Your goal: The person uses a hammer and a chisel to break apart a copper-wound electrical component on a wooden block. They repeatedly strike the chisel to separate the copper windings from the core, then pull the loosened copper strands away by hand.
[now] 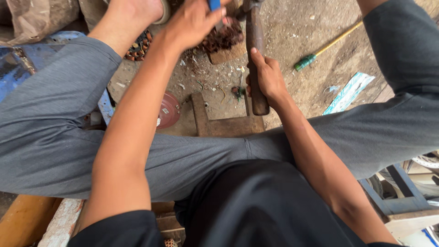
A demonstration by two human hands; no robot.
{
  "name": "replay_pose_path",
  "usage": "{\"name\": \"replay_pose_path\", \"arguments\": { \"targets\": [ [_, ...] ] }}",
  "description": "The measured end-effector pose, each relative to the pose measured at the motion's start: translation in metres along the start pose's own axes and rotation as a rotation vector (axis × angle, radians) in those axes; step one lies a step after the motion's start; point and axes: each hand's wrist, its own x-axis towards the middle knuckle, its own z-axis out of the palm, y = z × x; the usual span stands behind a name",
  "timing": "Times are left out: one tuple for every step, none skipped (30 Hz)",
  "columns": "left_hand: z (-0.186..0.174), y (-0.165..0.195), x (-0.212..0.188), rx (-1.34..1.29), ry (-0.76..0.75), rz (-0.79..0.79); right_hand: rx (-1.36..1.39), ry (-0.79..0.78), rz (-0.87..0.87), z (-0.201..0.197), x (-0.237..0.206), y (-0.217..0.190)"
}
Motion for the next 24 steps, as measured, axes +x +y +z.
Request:
{"name": "replay_pose_path", "arguments": {
  "targets": [
    [0.0, 0.012, -0.008, 0.015, -0.023, 0.01, -0.032, 0.002, 0.007, -0.004, -0.003, -0.003],
    [0.0, 0.023, -0.016, 0.031, -0.046, 0.018, -0.097, 0.004, -0.003, -0.008, -0.008, -0.008],
    [0.003, 0.034, -0.021, -0.032, -0.114, -0.126, -0.163, 0.006, -0.014, -0.015, -0.015, -0.014],
    [0.008, 0.044, -0.026, -0.095, -0.184, -0.269, -0.228, 0.007, -0.025, -0.022, -0.025, -0.022],
    [0.013, 0.049, -0.027, -0.161, -0.254, -0.409, -0.304, -0.016, -0.054, -0.031, -0.036, -0.034],
    [0.018, 0.051, -0.027, -0.093, -0.215, -0.339, -0.381, -0.038, -0.081, -0.04, -0.05, -0.047],
    [0.025, 0.052, -0.027, -0.028, -0.176, -0.27, -0.483, -0.047, -0.122, -0.049, -0.068, -0.06],
    [0.031, 0.05, -0.027, 0.036, -0.134, -0.201, -0.588, -0.055, -0.165, -0.059, -0.085, -0.07],
    [0.036, 0.048, -0.028, 0.048, -0.115, -0.158, -0.636, -0.081, -0.262, -0.069, -0.103, -0.079],
    [0.04, 0.045, -0.029, 0.064, -0.097, -0.114, -0.679, -0.109, -0.361, -0.073, -0.119, -0.082],
    [0.044, 0.043, -0.03, 0.079, -0.081, -0.065, -0.664, -0.113, -0.467, -0.071, -0.131, -0.082],
    [0.047, 0.042, -0.03, 0.119, -0.045, -0.051, -0.649, -0.121, -0.574, -0.069, -0.138, -0.08],
    [0.048, 0.042, -0.032, 0.16, -0.016, -0.036, -0.626, -0.128, -0.678, -0.064, -0.143, -0.077],
    [0.049, 0.043, -0.032, 0.2, 0.011, -0.013, -0.694, -0.097, -0.561, -0.059, -0.143, -0.073],
    [0.049, 0.045, -0.033, 0.141, -0.016, -0.039, -0.764, -0.067, -0.442, -0.053, -0.143, -0.07],
    [0.048, 0.048, -0.033, 0.088, -0.036, -0.063, -0.834, -0.036, -0.332, -0.051, -0.145, -0.067],
    [0.047, 0.05, -0.031, 0.041, -0.048, -0.082, -0.768, -0.022, -0.306, -0.05, -0.145, -0.066],
    [0.045, 0.053, -0.032, 0.075, -0.051, -0.077, -0.697, -0.008, -0.272, -0.049, -0.148, -0.063],
    [0.045, 0.055, -0.031, 0.114, -0.038, -0.075, -0.635, 0.002, -0.251, -0.051, -0.148, -0.065],
    [0.043, 0.056, -0.034, 0.156, -0.052, -0.077, -0.532, -0.018, -0.402, -0.049, -0.151, -0.064],
    [0.043, 0.056, -0.033, 0.151, -0.04, -0.061, -0.434, -0.04, -0.528, -0.052, -0.154, -0.065],
    [0.044, 0.055, -0.034, 0.14, -0.034, -0.061, -0.335, -0.073, -0.636, -0.051, -0.155, -0.065],
    [0.046, 0.054, -0.037, 0.125, -0.043, -0.059, -0.477, -0.063, -0.527, -0.049, -0.157, -0.064],
    [0.05, 0.052, -0.037, 0.111, 0.011, 0.014, -0.626, -0.048, -0.436, -0.048, -0.155, -0.066]
  ]
}}
